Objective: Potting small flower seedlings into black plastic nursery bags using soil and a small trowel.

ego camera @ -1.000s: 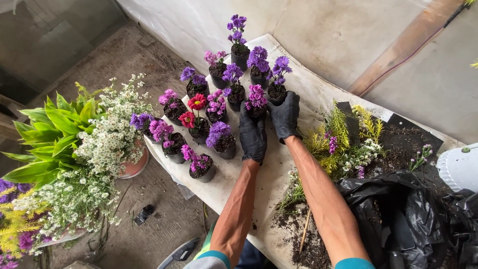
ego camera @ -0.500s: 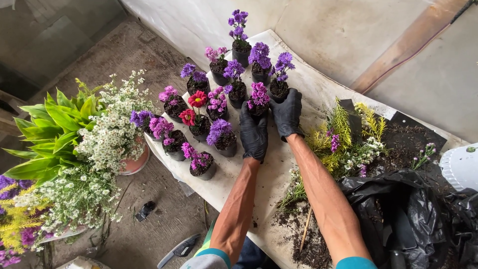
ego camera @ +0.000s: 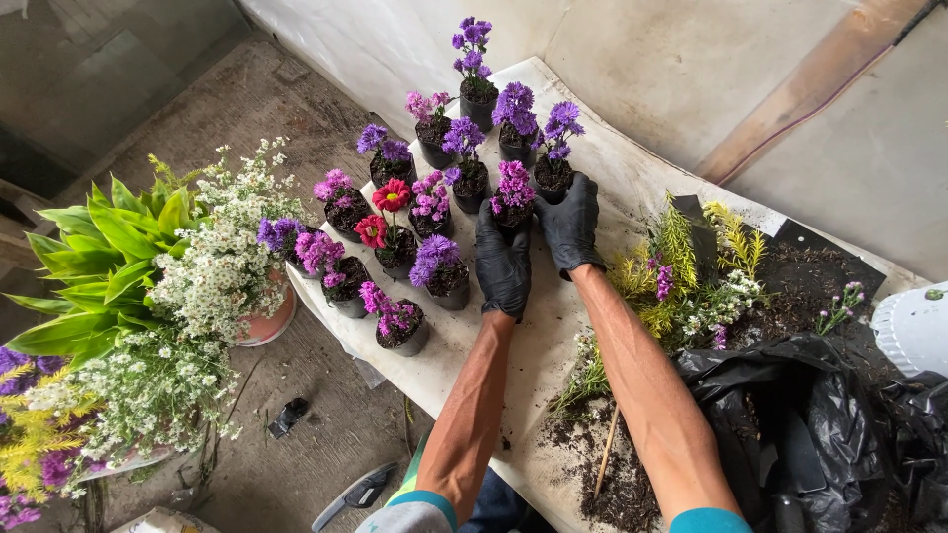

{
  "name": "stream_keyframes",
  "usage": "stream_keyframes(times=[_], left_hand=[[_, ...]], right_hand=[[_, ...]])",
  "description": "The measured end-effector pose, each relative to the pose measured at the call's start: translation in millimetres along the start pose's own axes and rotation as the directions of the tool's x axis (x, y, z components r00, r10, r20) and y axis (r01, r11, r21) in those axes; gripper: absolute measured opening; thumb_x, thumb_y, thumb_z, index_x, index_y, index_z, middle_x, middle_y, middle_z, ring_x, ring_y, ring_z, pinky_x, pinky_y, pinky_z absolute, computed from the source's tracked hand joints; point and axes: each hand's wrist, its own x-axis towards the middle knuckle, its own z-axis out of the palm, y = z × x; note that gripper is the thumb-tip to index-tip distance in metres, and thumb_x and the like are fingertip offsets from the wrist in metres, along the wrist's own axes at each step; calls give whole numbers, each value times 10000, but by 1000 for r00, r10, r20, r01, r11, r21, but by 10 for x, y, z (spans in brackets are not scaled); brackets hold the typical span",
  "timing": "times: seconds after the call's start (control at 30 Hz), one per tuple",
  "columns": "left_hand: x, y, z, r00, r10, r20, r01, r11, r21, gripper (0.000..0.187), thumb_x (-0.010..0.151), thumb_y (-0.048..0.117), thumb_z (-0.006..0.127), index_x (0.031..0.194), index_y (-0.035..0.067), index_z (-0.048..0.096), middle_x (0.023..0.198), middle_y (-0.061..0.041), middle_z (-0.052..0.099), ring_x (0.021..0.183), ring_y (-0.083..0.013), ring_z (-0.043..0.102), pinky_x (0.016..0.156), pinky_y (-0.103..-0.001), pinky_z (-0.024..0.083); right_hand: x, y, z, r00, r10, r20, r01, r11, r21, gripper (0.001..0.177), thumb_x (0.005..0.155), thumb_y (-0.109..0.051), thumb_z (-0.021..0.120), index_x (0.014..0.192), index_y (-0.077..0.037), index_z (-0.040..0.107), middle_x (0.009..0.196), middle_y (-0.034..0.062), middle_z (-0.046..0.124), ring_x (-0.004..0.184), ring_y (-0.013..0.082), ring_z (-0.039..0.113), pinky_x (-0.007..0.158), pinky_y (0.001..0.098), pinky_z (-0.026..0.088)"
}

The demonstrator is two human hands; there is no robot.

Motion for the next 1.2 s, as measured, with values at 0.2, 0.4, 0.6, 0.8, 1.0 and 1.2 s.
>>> stream_keyframes(times=[0.2, 0.4, 0.6, 0.8, 1.0, 1.2], left_hand=[[-11, 2, 1, 999, 42, -6, -42, 999, -2, 716, 930, 216, 717, 1541, 94, 365, 1451, -214, 532, 1341, -408, 518, 1150, -492, 460], [-33, -93, -33, 996, 84, -33, -82, 995, 58, 719, 922, 208, 724, 1542, 104, 375, 1414, -211, 547, 1330, -414, 523, 1132, -492, 472], [5, -42, 12, 999, 39, -9, -39, 999, -12, 683, 869, 177, 800, 1466, 123, 471, 1347, -187, 618, 1320, -355, 554, 1166, -447, 441], [40, -130, 188, 995, 67, -74, -59, 993, 107, 747, 840, 258, 878, 1461, 124, 486, 1363, -191, 621, 1324, -313, 559, 1157, -394, 451], [52, -43, 174, 999, 5, -54, 3, 989, 148, 778, 838, 394, 864, 1465, 182, 456, 1378, -150, 631, 1316, -304, 570, 1157, -390, 459], [43, 77, 165, 998, -27, -54, 35, 988, 149, 782, 824, 423, 872, 1450, 183, 469, 1377, -152, 628, 1326, -302, 562, 1172, -394, 443]], right_hand=[[5, -141, -138, 995, 51, 85, -55, 997, 48, 610, 754, -575, 876, 1022, -110, 587, 946, 195, 597, 968, 492, 660, 777, 599, 562], [-14, -118, -97, 993, 42, 109, -51, 995, 84, 607, 762, -578, 879, 998, -102, 587, 925, 194, 601, 972, 492, 665, 765, 585, 564], [3, 107, 42, 991, 102, 84, -107, 993, 59, 606, 710, -555, 881, 1038, -139, 587, 980, 175, 627, 1018, 447, 673, 840, 558, 586], [-39, 62, 20, 993, 112, 42, -114, 992, 59, 617, 668, -463, 891, 1068, -106, 585, 1016, 207, 634, 1045, 464, 657, 874, 564, 584], [-89, -66, -111, 986, 153, 70, -161, 980, 118, 632, 681, -524, 869, 1103, -132, 609, 1057, 168, 646, 1081, 434, 659, 868, 540, 602], [-123, -93, -120, 990, 135, 42, -140, 980, 145, 576, 698, -481, 875, 1081, -129, 628, 1031, 172, 652, 1065, 432, 666, 831, 527, 611]])
